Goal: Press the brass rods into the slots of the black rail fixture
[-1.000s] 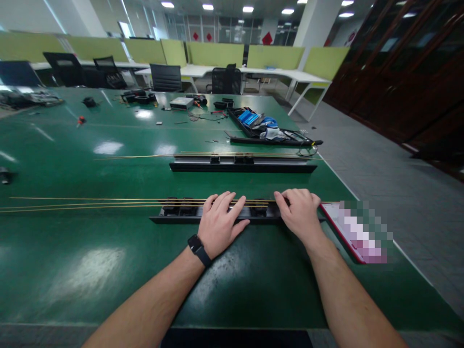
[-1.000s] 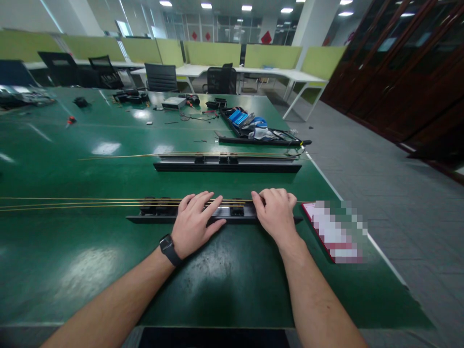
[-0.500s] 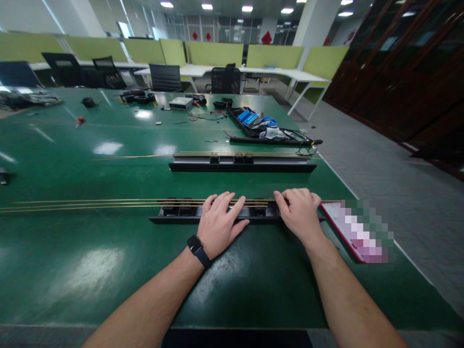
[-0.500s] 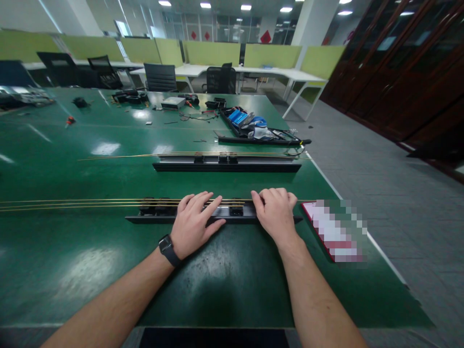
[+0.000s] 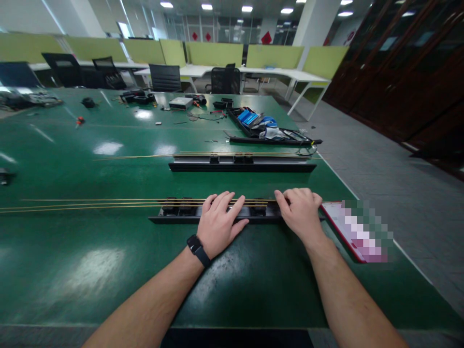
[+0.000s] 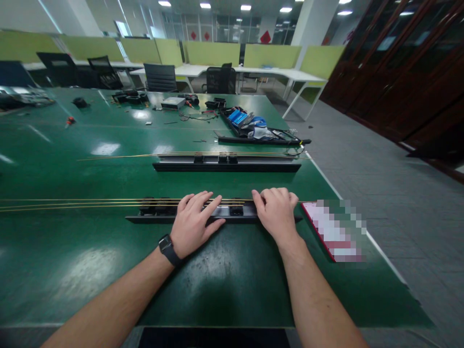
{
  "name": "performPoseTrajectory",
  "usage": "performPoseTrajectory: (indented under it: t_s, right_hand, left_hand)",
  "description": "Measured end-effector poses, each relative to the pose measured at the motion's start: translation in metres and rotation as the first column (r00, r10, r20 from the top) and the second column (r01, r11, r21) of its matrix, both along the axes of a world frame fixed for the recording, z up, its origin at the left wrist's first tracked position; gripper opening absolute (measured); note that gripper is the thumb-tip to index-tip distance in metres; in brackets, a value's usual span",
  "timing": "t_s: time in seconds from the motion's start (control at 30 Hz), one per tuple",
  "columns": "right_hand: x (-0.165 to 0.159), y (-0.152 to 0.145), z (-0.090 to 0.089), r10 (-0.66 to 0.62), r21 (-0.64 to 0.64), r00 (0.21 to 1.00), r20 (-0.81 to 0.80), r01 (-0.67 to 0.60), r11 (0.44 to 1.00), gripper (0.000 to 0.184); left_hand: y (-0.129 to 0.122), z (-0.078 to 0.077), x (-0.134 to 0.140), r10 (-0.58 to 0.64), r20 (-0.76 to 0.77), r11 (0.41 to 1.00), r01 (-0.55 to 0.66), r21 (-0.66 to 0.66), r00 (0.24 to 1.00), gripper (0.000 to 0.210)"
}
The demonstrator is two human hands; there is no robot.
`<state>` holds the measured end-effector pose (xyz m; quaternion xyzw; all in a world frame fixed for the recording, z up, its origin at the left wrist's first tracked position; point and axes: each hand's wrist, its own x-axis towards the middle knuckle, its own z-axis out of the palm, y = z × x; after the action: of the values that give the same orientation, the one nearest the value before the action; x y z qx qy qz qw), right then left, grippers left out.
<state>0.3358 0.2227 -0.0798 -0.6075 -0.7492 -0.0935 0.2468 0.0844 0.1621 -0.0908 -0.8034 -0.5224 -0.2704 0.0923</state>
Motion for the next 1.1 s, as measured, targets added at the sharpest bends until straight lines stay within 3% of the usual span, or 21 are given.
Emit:
performPoseTrajectory:
  t_s: [0.2,0.43,0.73,0.93,1.1]
  right_hand:
    - [0.0048,0.0033,-0.0003,-0.121,0.029,0.992,0.032,0.120,0.992,0.050]
    - [-0.0016,-0.0009,0.0000,-0.018,0.000,1.000,-0.002,0.018,1.000,0.045]
    - [0.0038,0.0034,-0.0023,-0.120,0.033,0.991,0.060,0.119,0.992,0.055]
    - [-0.0004,0.0002,-0.0018,-0.001,0.025,1.000,-0.008,0.001,1.000,0.045]
    - [0.0033,0.0034,-0.0032,-0.094,0.052,0.995,0.046,0.091,0.994,0.049]
  left_hand:
    - [0.0004,0.0002,-0.0004,0.000,-0.008,1.000,0.000,-0.007,1.000,0.052]
    - [0.0002,0.0003,0.0001,0.000,-0.007,1.000,-0.001,-0.007,1.000,0.052]
    - [0.0008,-0.0005,-0.0008,-0.002,-0.013,1.000,0.002,-0.001,1.000,0.053]
    - [0.0007,0.0000,-0.0004,0.000,-0.015,1.000,0.000,0.000,1.000,0.052]
    - [0.0006,-0.0004,-0.0005,-0.002,-0.007,1.000,0.002,0.010,1.000,0.053]
